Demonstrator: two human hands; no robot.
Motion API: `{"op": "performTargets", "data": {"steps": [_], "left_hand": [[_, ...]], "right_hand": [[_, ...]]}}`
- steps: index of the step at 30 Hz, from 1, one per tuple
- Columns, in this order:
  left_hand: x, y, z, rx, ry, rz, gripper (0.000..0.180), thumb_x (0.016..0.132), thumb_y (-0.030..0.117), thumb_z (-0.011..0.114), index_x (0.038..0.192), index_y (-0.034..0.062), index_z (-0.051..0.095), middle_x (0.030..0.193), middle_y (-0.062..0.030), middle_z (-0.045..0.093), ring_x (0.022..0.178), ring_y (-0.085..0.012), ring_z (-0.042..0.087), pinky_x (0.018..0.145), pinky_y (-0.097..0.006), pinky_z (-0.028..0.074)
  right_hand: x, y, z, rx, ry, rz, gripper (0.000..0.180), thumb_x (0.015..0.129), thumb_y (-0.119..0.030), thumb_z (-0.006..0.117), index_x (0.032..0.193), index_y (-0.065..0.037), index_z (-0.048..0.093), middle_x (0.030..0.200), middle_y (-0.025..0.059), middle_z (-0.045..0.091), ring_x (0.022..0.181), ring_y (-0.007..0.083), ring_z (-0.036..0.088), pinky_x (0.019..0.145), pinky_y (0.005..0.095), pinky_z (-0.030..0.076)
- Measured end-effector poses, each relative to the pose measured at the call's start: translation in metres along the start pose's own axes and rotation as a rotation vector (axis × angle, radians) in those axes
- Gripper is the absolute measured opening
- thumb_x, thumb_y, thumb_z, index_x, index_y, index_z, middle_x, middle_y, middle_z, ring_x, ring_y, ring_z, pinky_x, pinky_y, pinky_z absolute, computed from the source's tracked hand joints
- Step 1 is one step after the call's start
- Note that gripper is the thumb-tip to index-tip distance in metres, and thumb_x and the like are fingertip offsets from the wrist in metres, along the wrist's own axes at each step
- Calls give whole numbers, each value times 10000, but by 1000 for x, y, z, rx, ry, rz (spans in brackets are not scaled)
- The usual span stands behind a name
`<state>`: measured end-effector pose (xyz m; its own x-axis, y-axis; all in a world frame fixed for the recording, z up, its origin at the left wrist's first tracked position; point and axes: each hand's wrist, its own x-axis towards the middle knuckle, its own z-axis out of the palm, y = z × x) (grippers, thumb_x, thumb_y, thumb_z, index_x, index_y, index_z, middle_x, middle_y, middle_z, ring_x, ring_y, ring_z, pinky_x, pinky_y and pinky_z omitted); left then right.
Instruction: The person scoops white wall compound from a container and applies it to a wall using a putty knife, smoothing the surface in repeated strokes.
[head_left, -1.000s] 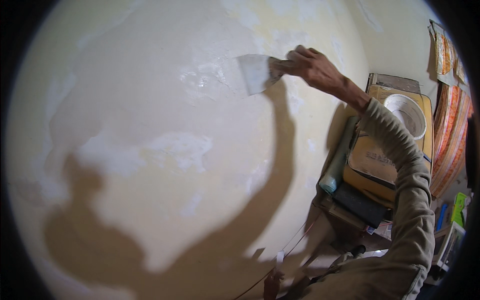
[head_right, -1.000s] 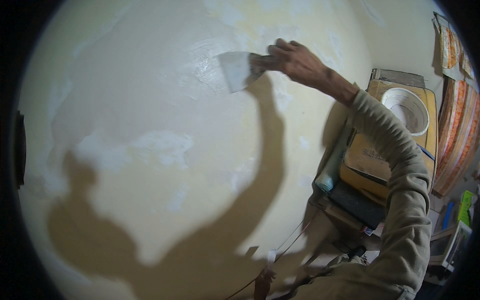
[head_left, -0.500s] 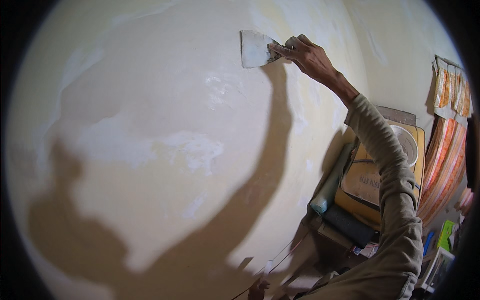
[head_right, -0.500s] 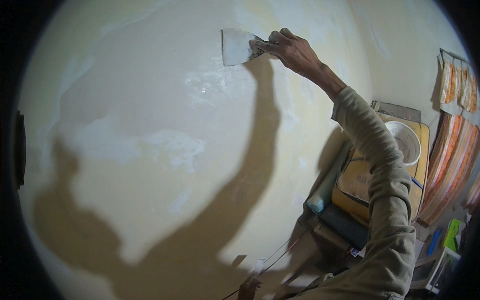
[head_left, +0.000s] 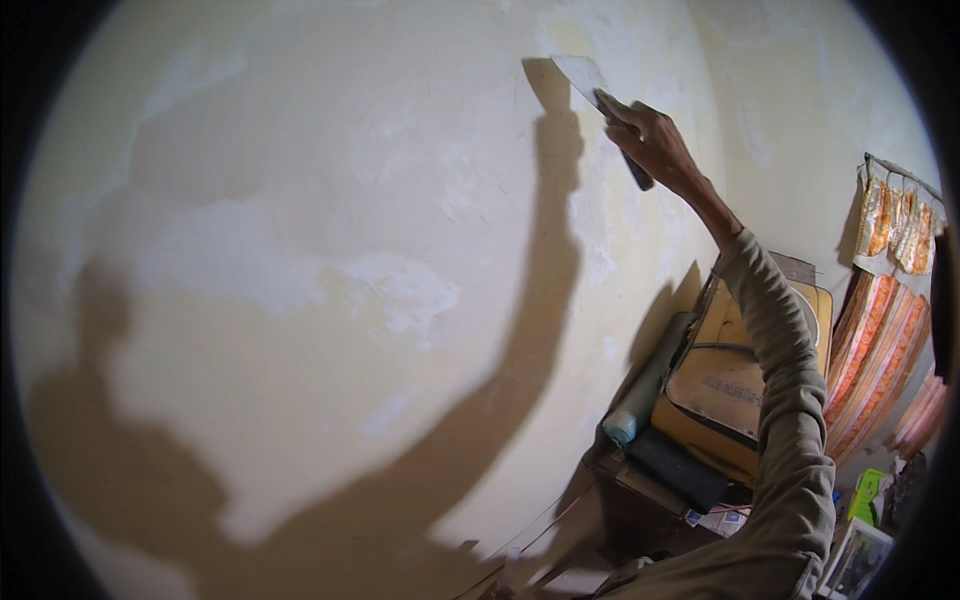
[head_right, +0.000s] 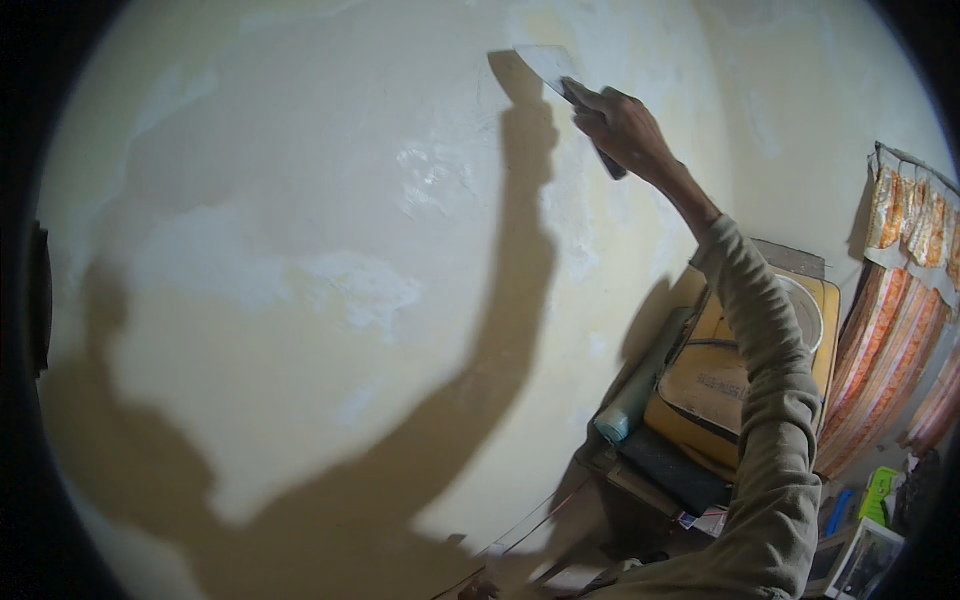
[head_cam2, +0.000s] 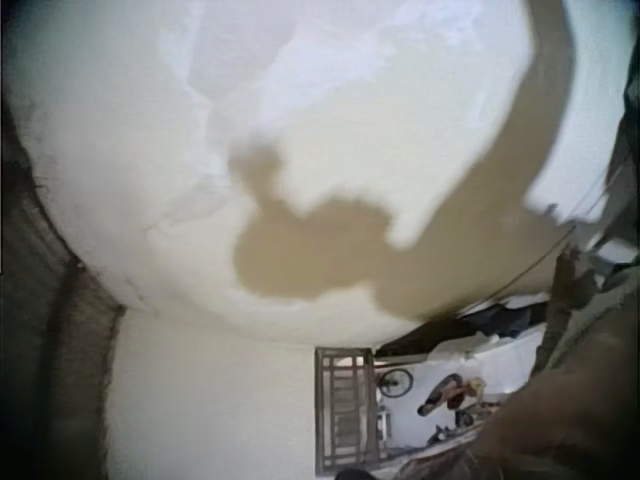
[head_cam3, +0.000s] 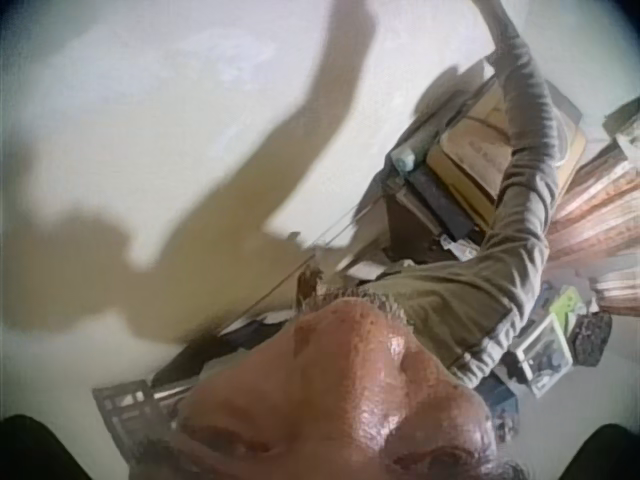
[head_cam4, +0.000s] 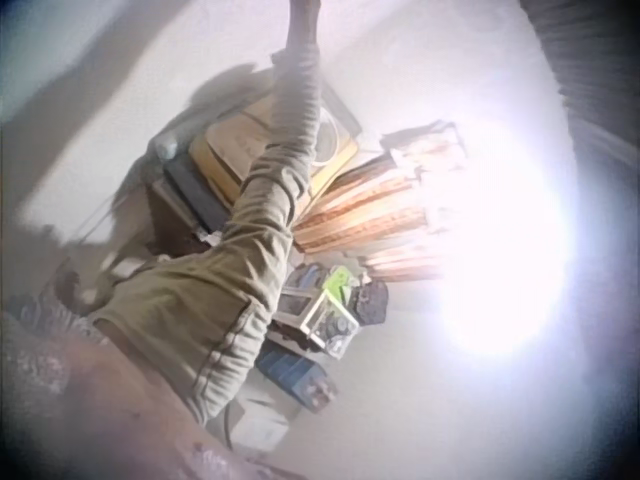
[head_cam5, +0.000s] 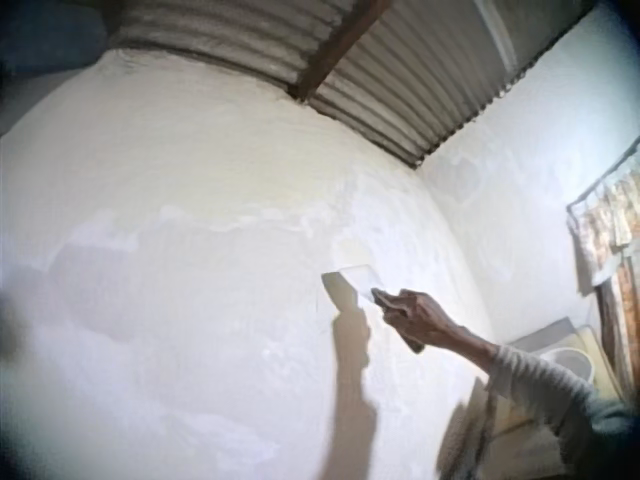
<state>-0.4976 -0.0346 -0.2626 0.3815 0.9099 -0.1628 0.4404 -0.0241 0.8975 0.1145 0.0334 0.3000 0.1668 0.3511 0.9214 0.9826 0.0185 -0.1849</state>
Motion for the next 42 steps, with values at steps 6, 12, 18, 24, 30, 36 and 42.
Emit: {"op": "performTargets", "data": {"steps": [6,12,18,24,30,36,42], "left_hand": [[0,-4,-1,-12,-20,15,530,1007,316,560,1426,2,479,991,-140,699,881,-246,636,801,-403,510],[-7,2,-1,-50,-55,13,470,1005,320,556,1350,4,513,962,-127,697,853,-226,631,778,-382,506],[-13,0,-12,-65,-74,10,417,1003,324,553,1273,6,546,934,-114,695,825,-205,626,755,-361,503],[-15,-7,-13,-102,-92,23,376,1001,328,550,1196,8,579,906,-101,692,797,-185,622,732,-340,499],[-19,-6,-11,-146,-138,26,350,998,331,547,1120,10,613,877,-88,690,769,-165,617,709,-319,496],[-28,19,-17,-274,-90,11,342,996,335,544,1043,12,646,849,-75,688,740,-145,613,685,-298,492],[-37,189,-38,-711,-51,109,258,1017,225,511,952,17,650,773,-23,616,651,-83,524,590,-254,420]], "right_hand": [[10,-70,1,229,-80,208,475,905,-291,581,1304,-39,633,611,130,630,588,169,628,651,363,525],[-25,-120,13,216,-120,256,530,875,-338,616,1306,-30,626,655,125,614,634,141,590,668,347,509],[-63,-193,7,268,-188,284,472,875,-301,618,1285,-71,661,670,163,666,624,193,653,672,367,527],[-65,-174,-19,315,-115,370,446,893,-302,644,1300,-121,657,737,134,704,693,157,681,722,360,552],[-13,-62,-33,809,-99,-91,338,923,-298,635,1039,18,668,758,45,618,589,80,537,492,272,411],[-70,-132,-66,1003,-258,458,447,977,-324,519,1219,42,601,925,130,667,724,164,628,533,275,517],[-172,-157,-71,1149,-465,476,567,935,-350,599,1288,87,519,977,150,679,721,159,649,567,282,542]]}}
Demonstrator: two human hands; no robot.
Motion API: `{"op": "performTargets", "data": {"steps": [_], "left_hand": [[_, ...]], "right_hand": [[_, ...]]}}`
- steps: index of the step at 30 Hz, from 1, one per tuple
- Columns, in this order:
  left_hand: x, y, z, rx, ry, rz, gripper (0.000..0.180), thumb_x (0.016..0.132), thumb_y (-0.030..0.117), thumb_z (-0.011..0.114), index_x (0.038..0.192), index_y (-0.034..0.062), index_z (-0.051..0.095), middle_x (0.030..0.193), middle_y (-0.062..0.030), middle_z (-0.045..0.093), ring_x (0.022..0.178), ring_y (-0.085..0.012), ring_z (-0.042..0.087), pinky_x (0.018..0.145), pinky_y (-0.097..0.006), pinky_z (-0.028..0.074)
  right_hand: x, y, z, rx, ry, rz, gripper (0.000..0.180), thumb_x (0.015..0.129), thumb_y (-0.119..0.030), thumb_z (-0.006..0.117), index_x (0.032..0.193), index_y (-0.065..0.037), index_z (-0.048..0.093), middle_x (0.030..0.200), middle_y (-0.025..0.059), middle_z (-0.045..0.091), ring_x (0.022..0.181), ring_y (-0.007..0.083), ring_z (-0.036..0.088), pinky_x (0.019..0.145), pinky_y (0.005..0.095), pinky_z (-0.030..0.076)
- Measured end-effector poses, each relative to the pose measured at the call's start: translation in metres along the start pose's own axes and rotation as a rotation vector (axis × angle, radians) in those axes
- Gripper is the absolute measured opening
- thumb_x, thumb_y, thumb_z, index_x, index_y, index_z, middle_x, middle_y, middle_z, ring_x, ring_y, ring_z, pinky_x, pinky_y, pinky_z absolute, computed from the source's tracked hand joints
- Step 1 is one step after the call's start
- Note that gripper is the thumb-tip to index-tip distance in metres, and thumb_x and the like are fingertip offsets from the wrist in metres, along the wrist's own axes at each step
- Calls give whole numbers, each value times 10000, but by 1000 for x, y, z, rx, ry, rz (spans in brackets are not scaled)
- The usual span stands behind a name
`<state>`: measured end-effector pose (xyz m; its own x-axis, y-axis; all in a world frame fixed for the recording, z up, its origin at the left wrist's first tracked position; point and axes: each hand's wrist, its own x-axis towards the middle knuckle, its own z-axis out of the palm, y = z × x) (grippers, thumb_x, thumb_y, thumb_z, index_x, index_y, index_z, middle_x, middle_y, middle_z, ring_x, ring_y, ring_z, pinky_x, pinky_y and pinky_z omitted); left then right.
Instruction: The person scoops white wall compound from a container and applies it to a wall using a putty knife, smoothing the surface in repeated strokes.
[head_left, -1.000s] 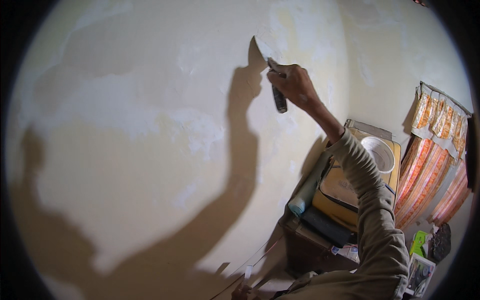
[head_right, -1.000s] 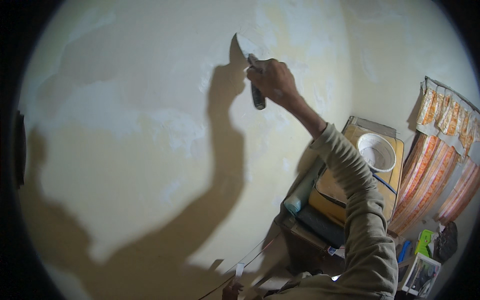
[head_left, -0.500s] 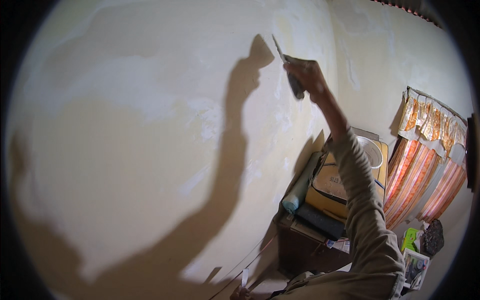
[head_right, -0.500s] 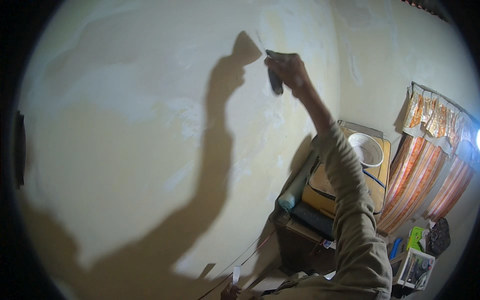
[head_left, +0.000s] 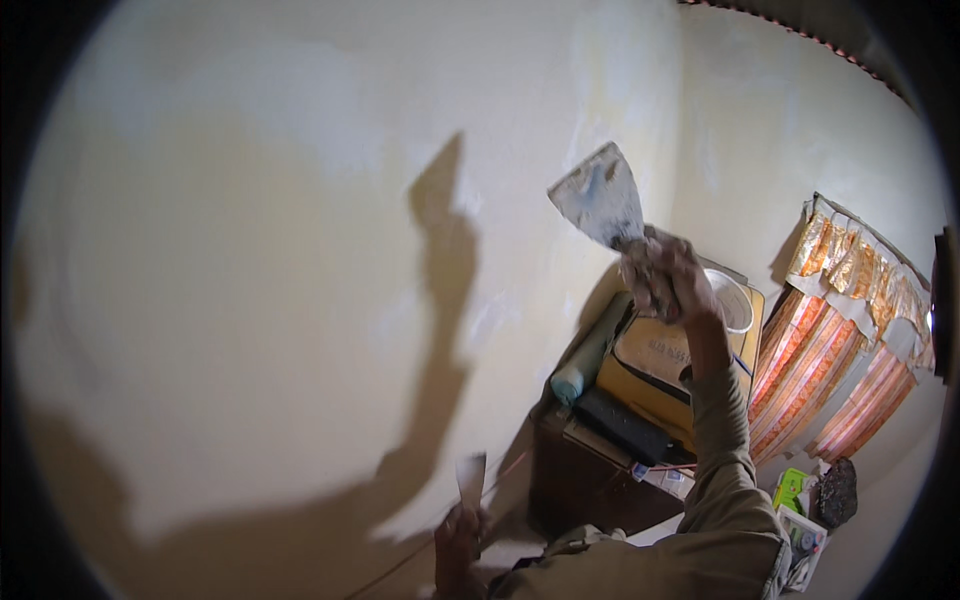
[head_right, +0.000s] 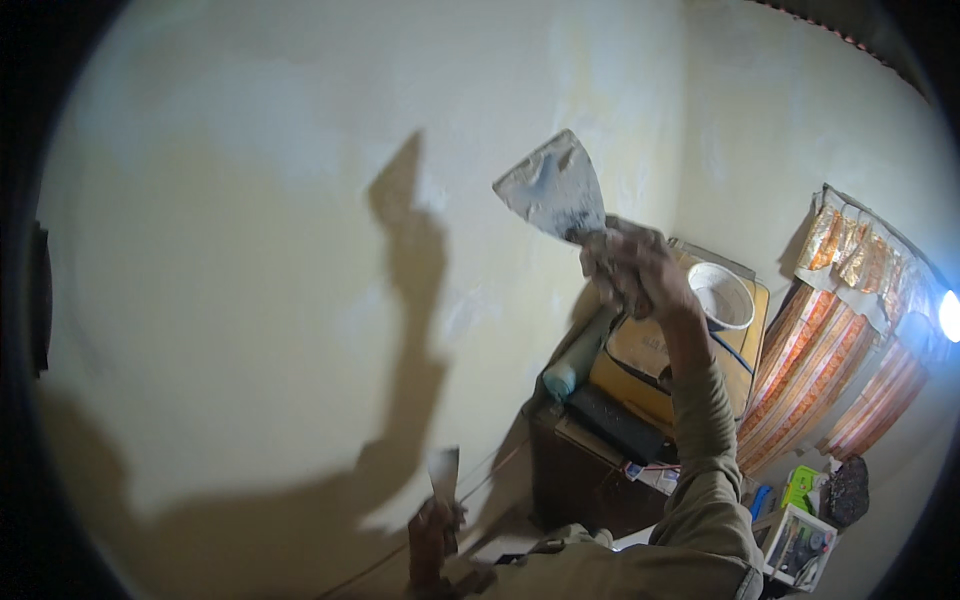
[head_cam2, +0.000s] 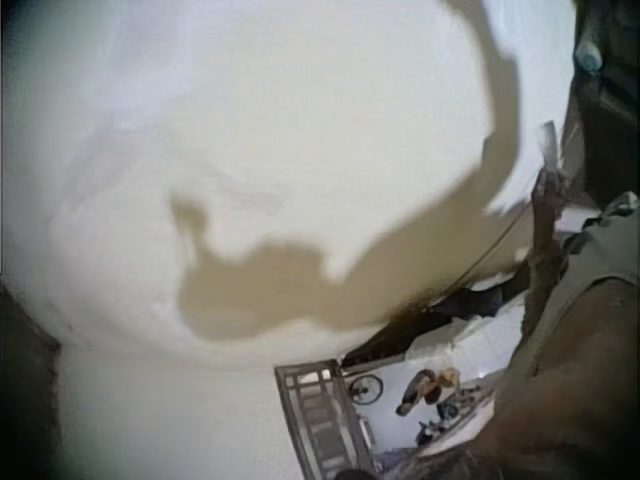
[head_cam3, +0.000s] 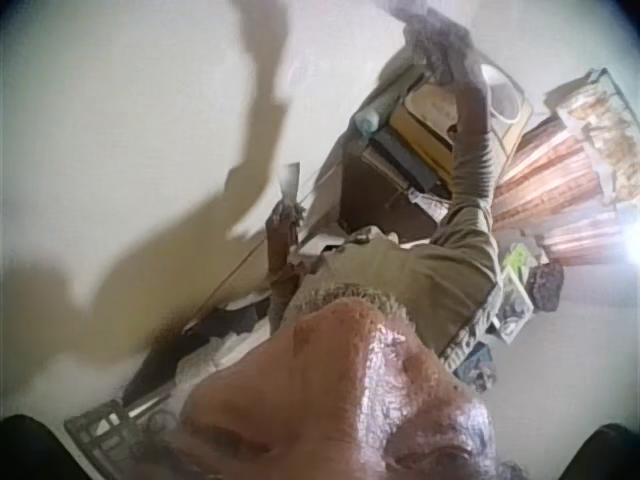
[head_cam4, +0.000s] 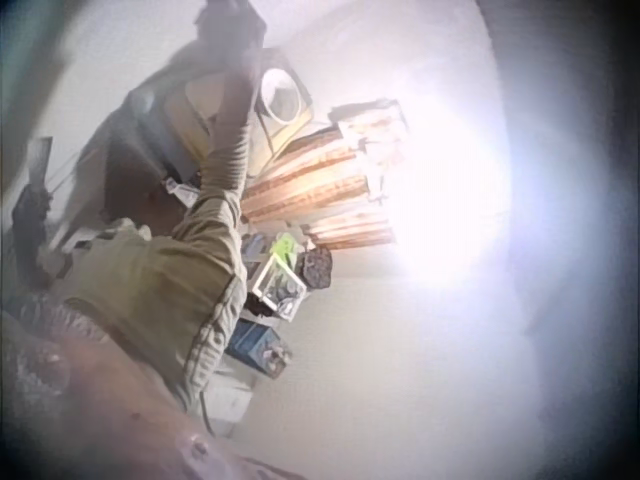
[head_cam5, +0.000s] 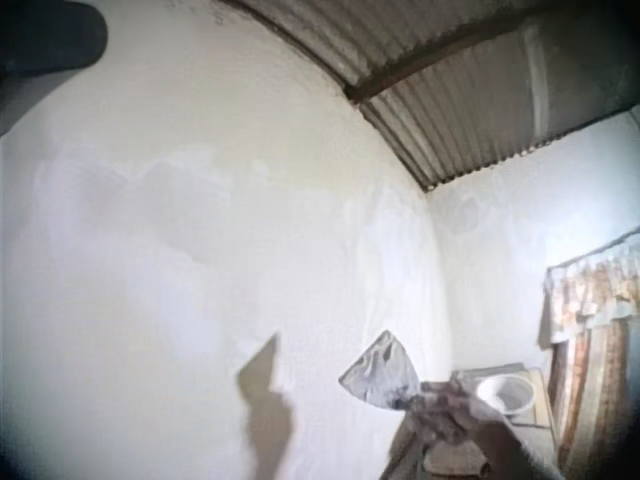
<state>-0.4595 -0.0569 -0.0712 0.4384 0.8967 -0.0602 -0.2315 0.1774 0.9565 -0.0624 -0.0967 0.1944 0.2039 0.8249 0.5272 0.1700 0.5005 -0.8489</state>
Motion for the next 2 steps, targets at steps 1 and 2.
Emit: {"op": "performTargets", "data": {"steps": [1,2], "left_hand": [[8,11,1,144,-84,4,373,998,349,551,983,-13,638,813,-91,670,693,-130,596,649,-272,484],[10,35,7,50,-145,-106,228,1001,222,565,1036,9,638,836,-33,625,725,-92,532,660,-257,440]], "right_hand": [[-19,9,0,-51,-2,10,660,913,-366,646,1362,82,463,1054,146,683,770,151,663,651,278,556],[-23,18,4,-29,-20,37,660,913,-366,646,1362,82,463,1054,146,683,770,151,663,651,278,556]]}}
